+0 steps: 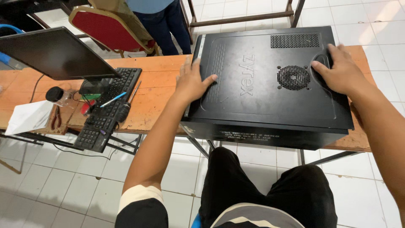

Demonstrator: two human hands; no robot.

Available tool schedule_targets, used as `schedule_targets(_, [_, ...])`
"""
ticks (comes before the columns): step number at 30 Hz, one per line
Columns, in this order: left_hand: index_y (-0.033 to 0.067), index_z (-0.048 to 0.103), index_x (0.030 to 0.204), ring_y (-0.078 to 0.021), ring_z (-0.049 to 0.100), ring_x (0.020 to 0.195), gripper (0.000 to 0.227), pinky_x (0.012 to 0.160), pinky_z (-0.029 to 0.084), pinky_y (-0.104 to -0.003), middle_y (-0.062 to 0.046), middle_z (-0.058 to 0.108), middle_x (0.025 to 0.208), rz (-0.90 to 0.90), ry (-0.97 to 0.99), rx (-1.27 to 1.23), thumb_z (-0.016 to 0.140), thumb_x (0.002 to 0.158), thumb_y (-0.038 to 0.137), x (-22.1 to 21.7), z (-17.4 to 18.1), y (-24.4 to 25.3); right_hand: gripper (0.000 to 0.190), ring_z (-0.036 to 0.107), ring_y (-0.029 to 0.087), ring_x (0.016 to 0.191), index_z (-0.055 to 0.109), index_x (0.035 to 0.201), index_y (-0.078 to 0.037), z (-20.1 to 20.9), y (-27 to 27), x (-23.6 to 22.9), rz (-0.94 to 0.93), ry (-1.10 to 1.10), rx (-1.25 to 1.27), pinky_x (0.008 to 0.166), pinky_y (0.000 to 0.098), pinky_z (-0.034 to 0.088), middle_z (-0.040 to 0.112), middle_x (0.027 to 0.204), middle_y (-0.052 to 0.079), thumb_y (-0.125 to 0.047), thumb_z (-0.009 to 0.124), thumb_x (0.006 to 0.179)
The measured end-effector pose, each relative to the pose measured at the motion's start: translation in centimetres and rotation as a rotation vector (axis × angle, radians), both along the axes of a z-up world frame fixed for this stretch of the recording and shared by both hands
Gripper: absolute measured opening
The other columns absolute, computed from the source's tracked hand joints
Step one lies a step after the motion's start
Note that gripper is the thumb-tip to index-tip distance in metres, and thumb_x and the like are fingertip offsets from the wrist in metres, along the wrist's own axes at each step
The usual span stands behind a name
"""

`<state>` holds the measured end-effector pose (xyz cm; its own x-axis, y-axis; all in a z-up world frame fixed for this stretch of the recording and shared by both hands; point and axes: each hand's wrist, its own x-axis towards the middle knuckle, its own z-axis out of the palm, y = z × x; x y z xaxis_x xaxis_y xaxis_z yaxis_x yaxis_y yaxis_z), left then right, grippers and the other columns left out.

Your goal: The person connects internal cables inside an open computer case, then places the side panel on the case and secures it with screws using a screwdriver.

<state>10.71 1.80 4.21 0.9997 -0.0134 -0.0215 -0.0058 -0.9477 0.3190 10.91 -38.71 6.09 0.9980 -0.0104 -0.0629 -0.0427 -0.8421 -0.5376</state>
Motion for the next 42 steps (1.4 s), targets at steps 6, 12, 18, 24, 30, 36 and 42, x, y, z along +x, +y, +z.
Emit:
schedule_targets(6, [0.0121, 0.018, 0.161, -0.0304, 0.032, 0.152, 0.101, 0.12, 0.033, -0.047, -0.013, 0.032, 0.165, 0.022, 0.09, -0.519, 0.065, 0.085, 0.06, 0.2, 0.0, 1.6, 0.063, 0.046, 0.03, 0.137, 0.031, 0.16, -0.012, -0.9, -1.1, -1.3, -0.119, 0.059, 0.278, 0.112, 0.0438, 0.033, 0.048, 0.154, 0.013, -0.036, 0.049, 0.105])
schedule_targets(12, [0.0093, 0.015, 0.163, -0.0296, 0.031, 0.153, 0.093, 0.12, 0.031, -0.045, -0.014, 0.029, 0.167, 0.033, 0.095, -0.545, 0.061, 0.093, 0.052, 1.0, -0.9, 2.3, 0.059, 0.046, 0.026, 0.134, 0.028, 0.162, -0.017, 0.5, 0.7, -1.8, -0.116, 0.099, 0.408, 0.11, 0.0432, 0.037, 0.047, 0.153, 0.01, -0.029, 0.047, 0.107])
schedule_targets(18, [0.0145, 0.038, 0.151, -0.0282, 0.046, 0.141, 0.07, 0.113, 0.041, -0.043, -0.015, 0.046, 0.152, -0.025, 0.063, -0.642, 0.064, 0.092, 0.044, 0.8, -0.6, 2.1, 0.057, 0.046, 0.025, 0.132, 0.03, 0.161, -0.016, 0.4, 0.8, -1.8, -0.089, 0.043, 0.392, 0.109, 0.0423, 0.034, 0.048, 0.151, 0.01, -0.023, 0.045, 0.106])
schedule_targets(24, [0.0156, 0.036, 0.153, -0.0283, 0.046, 0.142, 0.071, 0.113, 0.041, -0.044, -0.014, 0.044, 0.154, -0.011, 0.08, -0.642, 0.061, 0.093, 0.045, 0.7, -0.6, 2.0, 0.056, 0.048, 0.026, 0.129, 0.031, 0.16, -0.018, -0.4, 0.4, -1.3, -0.14, 0.073, 0.394, 0.106, 0.0431, 0.035, 0.05, 0.149, 0.008, -0.025, 0.046, 0.106])
schedule_targets(30, [0.0139, 0.037, 0.153, -0.0273, 0.047, 0.14, 0.069, 0.114, 0.04, -0.043, -0.015, 0.048, 0.151, -0.049, 0.042, -0.666, 0.063, 0.095, 0.04, 0.9, -0.8, 2.0, 0.058, 0.048, 0.026, 0.13, 0.03, 0.161, -0.018, -1.0, 0.1, -0.9, -0.137, 0.054, 0.41, 0.106, 0.0431, 0.035, 0.049, 0.149, 0.009, -0.025, 0.047, 0.105])
schedule_targets(36, [0.0136, 0.033, 0.156, -0.0256, 0.049, 0.139, 0.069, 0.114, 0.042, -0.041, -0.013, 0.045, 0.154, -0.077, 0.035, -0.699, 0.062, 0.097, 0.034, 2.0, -2.2, 2.5, 0.06, 0.049, 0.031, 0.131, 0.031, 0.16, -0.02, -1.8, -0.4, -0.2, -0.141, 0.014, 0.356, 0.106, 0.0449, 0.034, 0.052, 0.149, 0.01, -0.027, 0.05, 0.103])
schedule_targets(42, [0.0083, 0.034, 0.153, -0.0205, 0.051, 0.133, 0.067, 0.115, 0.039, -0.035, -0.012, 0.052, 0.147, -0.179, -0.052, -0.775, 0.066, 0.097, 0.026, 2.8, -4.0, 3.1, 0.062, 0.052, 0.026, 0.126, 0.033, 0.159, -0.017, -4.0, -1.4, 0.8, -0.125, -0.062, 0.417, 0.105, 0.0409, 0.036, 0.056, 0.143, 0.009, -0.026, 0.055, 0.101])
